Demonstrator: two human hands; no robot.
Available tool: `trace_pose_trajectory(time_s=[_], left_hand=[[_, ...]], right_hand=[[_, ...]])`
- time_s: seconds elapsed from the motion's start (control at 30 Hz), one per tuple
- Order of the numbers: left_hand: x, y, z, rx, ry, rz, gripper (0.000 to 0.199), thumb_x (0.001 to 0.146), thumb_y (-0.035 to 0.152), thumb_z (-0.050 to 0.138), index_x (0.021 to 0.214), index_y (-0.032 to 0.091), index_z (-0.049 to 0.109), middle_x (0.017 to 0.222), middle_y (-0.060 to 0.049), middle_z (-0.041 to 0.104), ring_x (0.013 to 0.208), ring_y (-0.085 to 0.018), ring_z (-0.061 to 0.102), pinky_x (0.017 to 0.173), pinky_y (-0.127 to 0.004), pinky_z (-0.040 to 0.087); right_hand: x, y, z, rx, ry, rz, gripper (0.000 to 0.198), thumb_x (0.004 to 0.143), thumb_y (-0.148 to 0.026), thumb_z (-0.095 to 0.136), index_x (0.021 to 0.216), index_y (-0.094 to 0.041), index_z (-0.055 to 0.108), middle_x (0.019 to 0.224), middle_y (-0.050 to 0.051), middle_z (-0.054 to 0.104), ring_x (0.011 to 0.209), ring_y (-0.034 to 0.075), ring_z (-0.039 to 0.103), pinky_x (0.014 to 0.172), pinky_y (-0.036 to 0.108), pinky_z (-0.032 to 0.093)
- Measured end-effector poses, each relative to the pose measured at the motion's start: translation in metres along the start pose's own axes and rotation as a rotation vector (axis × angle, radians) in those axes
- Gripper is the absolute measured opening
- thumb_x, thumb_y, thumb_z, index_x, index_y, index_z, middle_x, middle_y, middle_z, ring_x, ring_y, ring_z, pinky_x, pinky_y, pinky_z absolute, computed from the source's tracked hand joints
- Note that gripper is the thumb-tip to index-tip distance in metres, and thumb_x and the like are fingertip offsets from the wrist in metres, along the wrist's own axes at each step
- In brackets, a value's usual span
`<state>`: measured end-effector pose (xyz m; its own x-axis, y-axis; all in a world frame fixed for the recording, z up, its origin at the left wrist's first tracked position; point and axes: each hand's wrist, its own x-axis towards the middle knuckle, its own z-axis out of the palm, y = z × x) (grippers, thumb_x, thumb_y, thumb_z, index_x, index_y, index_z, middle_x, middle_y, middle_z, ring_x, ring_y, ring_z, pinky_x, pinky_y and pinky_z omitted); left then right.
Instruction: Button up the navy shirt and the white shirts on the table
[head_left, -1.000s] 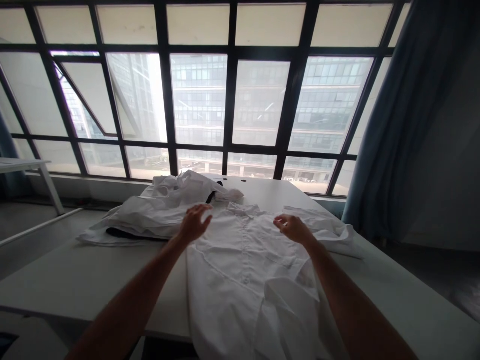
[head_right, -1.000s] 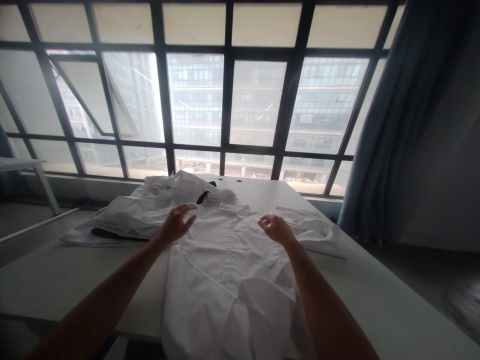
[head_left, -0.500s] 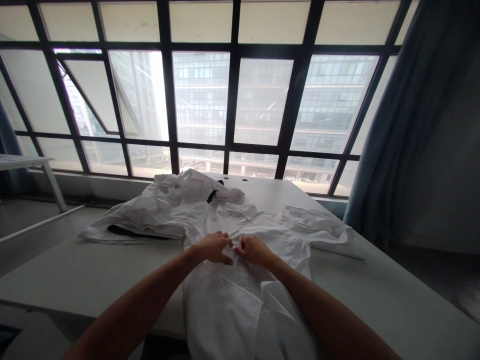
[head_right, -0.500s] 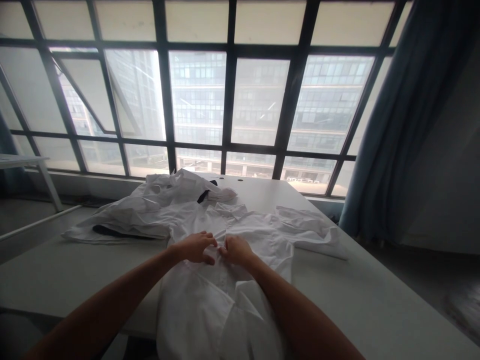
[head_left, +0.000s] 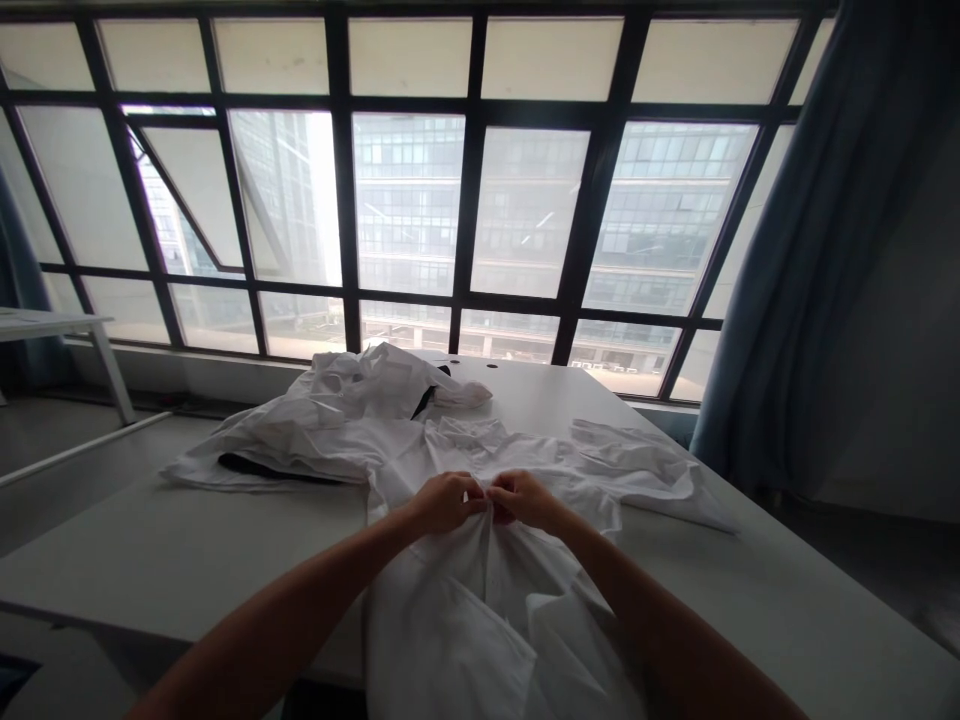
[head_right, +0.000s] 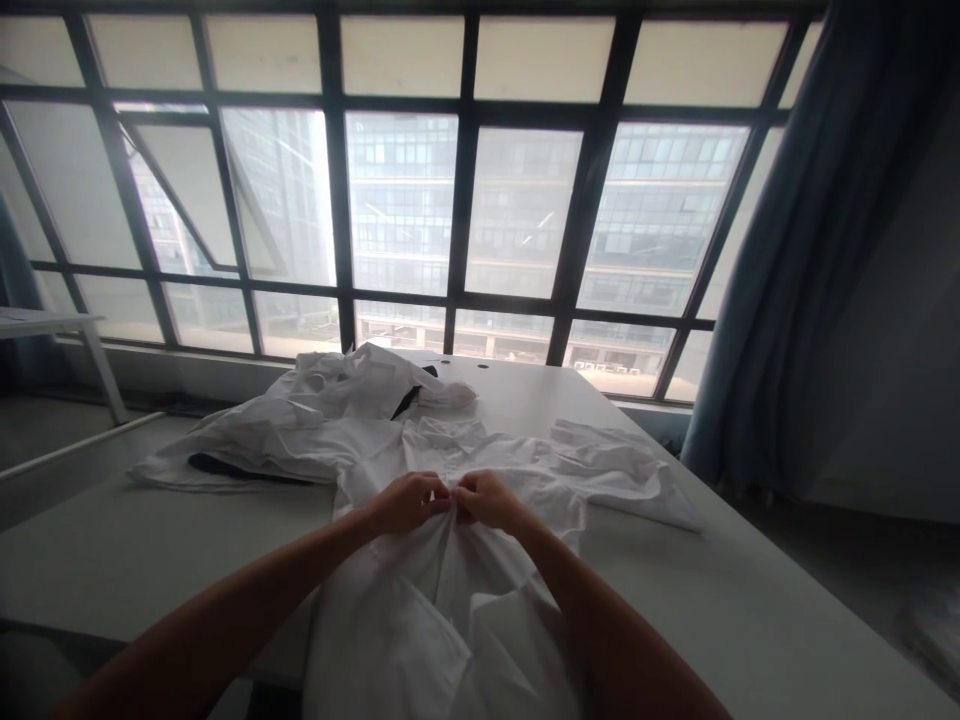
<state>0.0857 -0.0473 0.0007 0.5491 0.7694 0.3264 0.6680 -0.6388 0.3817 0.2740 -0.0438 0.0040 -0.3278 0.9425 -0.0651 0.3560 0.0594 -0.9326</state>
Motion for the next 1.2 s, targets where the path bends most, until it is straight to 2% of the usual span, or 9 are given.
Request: trace_pose_trajectory(time_s=[0.1,0.2,0.4,0.6,0.8,0.9,1.03,1.1,1.2], left_hand=[[0.003,0.001,0.0,-0.055,0.063,0.002,0.018,0.087,0.03,0.06,0.085,0.019,0.075,0.083,-0.002,0.071,0.071,-0.014,0.063,0.067,-0.022,0.043],[0.004,0.004,-0.002,-0.056,0.101,0.01,0.017,0.084,0.026,0.06,0.082,0.019,0.074,0.081,-0.002,0.071,0.069,-0.014,0.061,0.066,-0.023,0.042],[0.001,0.0,0.003,-0.05,0.132,0.064,0.016,0.085,0.025,0.058,0.082,0.02,0.073,0.083,-0.002,0.069,0.068,-0.013,0.059,0.065,-0.022,0.041],[0.002,-0.008,0.013,-0.171,0.162,0.099,0.016,0.086,0.024,0.057,0.078,0.017,0.07,0.077,-0.002,0.066,0.065,-0.011,0.057,0.064,-0.021,0.042],[0.012,-0.009,0.0,-0.358,0.289,-0.063,0.018,0.083,0.027,0.055,0.078,0.014,0.066,0.075,-0.002,0.065,0.068,-0.013,0.057,0.063,-0.022,0.043],[0.008,-0.021,-0.02,-0.387,0.132,-0.076,0.015,0.076,0.025,0.059,0.069,0.013,0.063,0.062,0.001,0.058,0.059,-0.01,0.051,0.055,-0.02,0.038],[-0.004,-0.037,-0.041,-0.471,-0.285,-0.105,0.016,0.07,0.029,0.063,0.067,0.013,0.065,0.053,0.004,0.054,0.05,-0.009,0.046,0.048,-0.019,0.033],[-0.008,-0.037,-0.042,-0.479,-0.44,-0.1,0.019,0.07,0.032,0.066,0.069,0.013,0.068,0.056,0.003,0.059,0.051,-0.01,0.048,0.048,-0.019,0.034],[-0.01,-0.026,-0.036,-0.399,-0.53,-0.052,0.023,0.073,0.036,0.068,0.069,0.014,0.071,0.058,0.002,0.063,0.051,-0.009,0.049,0.048,-0.019,0.034]], right_hand=[[-0.001,-0.003,-0.001,0.058,0.03,-0.011,0.019,0.08,-0.029,0.063,0.069,-0.016,0.056,0.055,-0.003,0.059,0.052,0.011,0.06,0.054,0.02,0.05],[-0.003,-0.008,0.001,-0.016,0.018,0.072,0.021,0.085,-0.031,0.057,0.071,-0.016,0.055,0.057,-0.003,0.06,0.049,0.01,0.06,0.048,0.017,0.046],[-0.006,-0.013,0.003,-0.165,0.009,0.161,0.016,0.089,-0.017,0.044,0.076,-0.017,0.053,0.058,-0.005,0.058,0.04,0.008,0.056,0.038,0.015,0.036],[0.0,0.001,0.005,-0.264,0.015,0.046,0.017,0.088,-0.016,0.042,0.075,-0.018,0.051,0.052,-0.006,0.053,0.04,0.01,0.054,0.038,0.017,0.034],[-0.001,0.002,0.011,-0.592,-0.021,-0.134,0.016,0.078,-0.016,0.052,0.064,-0.016,0.058,0.052,-0.004,0.055,0.054,0.011,0.056,0.049,0.018,0.038],[-0.011,-0.008,-0.009,-0.807,0.024,0.009,0.02,0.072,-0.017,0.06,0.052,-0.018,0.056,0.047,-0.001,0.054,0.052,0.014,0.057,0.048,0.021,0.04],[-0.029,-0.016,-0.052,-0.88,-0.05,0.288,0.023,0.068,-0.021,0.066,0.046,-0.019,0.059,0.042,0.004,0.055,0.045,0.019,0.057,0.045,0.027,0.045],[-0.035,-0.021,-0.064,-0.943,-0.006,0.269,0.016,0.066,-0.022,0.069,0.051,-0.018,0.063,0.049,0.006,0.06,0.051,0.021,0.061,0.049,0.028,0.046],[-0.035,-0.028,-0.055,-1.05,0.212,0.042,0.008,0.073,-0.025,0.066,0.073,-0.018,0.07,0.074,0.008,0.069,0.072,0.022,0.065,0.063,0.028,0.045]])
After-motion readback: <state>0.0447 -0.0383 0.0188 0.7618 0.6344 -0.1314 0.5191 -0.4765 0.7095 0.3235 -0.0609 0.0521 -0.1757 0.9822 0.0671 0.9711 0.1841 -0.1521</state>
